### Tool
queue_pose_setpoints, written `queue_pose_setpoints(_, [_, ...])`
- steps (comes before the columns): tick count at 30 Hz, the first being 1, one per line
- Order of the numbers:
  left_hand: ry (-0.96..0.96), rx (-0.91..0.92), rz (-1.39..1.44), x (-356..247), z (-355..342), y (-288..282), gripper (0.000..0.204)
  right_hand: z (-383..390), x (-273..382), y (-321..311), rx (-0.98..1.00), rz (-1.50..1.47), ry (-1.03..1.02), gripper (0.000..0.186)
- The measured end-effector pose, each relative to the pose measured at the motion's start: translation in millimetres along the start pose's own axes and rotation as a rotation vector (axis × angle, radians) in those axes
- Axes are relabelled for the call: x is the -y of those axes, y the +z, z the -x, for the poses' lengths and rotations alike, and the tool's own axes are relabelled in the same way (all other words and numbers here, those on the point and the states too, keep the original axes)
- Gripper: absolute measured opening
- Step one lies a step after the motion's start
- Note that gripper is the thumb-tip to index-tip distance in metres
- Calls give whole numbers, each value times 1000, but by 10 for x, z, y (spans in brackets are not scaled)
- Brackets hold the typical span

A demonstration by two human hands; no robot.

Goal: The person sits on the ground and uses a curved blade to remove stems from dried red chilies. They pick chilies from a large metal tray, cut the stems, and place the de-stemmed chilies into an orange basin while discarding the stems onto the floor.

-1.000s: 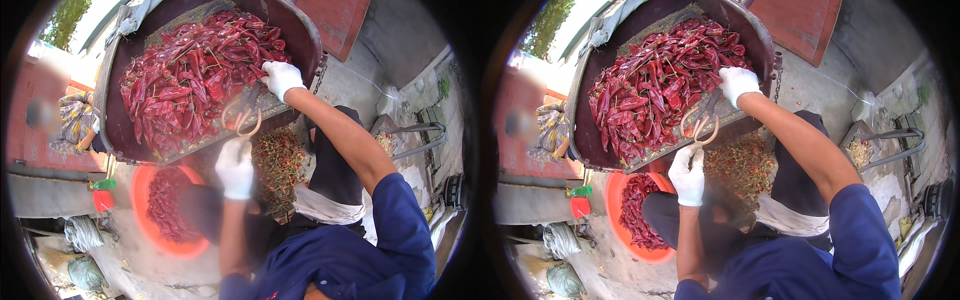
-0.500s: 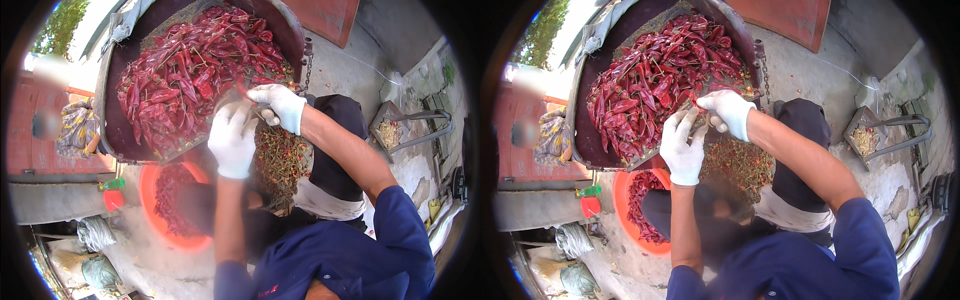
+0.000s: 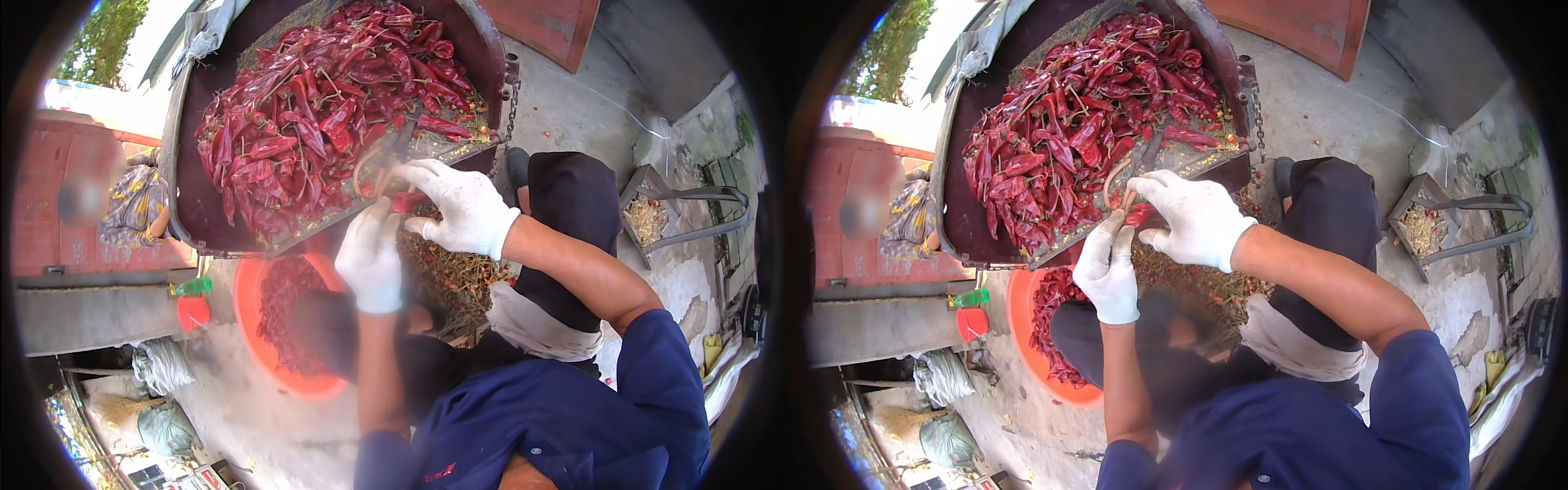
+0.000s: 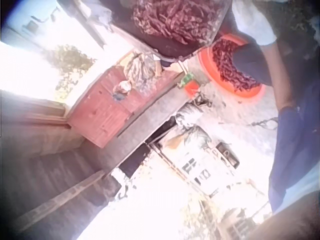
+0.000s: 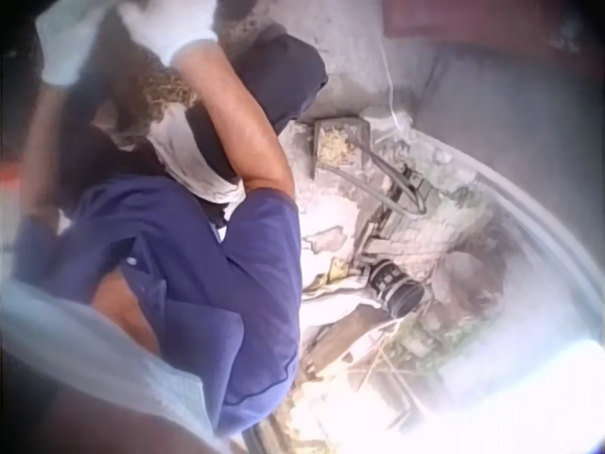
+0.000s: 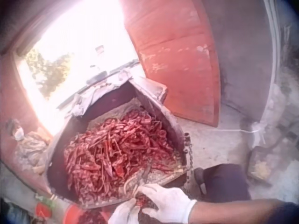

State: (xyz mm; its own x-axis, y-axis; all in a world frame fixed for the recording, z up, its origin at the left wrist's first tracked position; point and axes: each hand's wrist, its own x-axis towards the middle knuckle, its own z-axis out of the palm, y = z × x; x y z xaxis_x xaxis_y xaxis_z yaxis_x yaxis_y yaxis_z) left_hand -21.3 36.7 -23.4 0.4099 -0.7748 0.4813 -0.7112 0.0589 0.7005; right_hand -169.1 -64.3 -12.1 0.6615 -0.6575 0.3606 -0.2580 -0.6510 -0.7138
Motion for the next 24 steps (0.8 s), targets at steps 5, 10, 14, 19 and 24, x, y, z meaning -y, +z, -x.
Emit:
queue_pose_setpoints(5, [85, 64, -97, -51, 62, -78, 16, 46, -29, 119, 204, -74, -15, 25])
queue_pose_setpoints(10, [-95, -41, 33, -57, 88, -51, 12, 12, -16, 170, 171, -36, -113, 12])
queue_pose_setpoints(14, [-650, -193, 881, -138, -45, -42, 29, -11, 46, 137, 28, -143, -193, 12])
queue_pose_setpoints(19, [-604, -324, 905, 197, -244, -373, 36, -140, 102, -49, 212, -900, 531, 24])
queue_pose_setpoints(24, [-339, -499, 96, 652, -593, -750, 51, -200, -48, -68, 221, -1061, 676, 31])
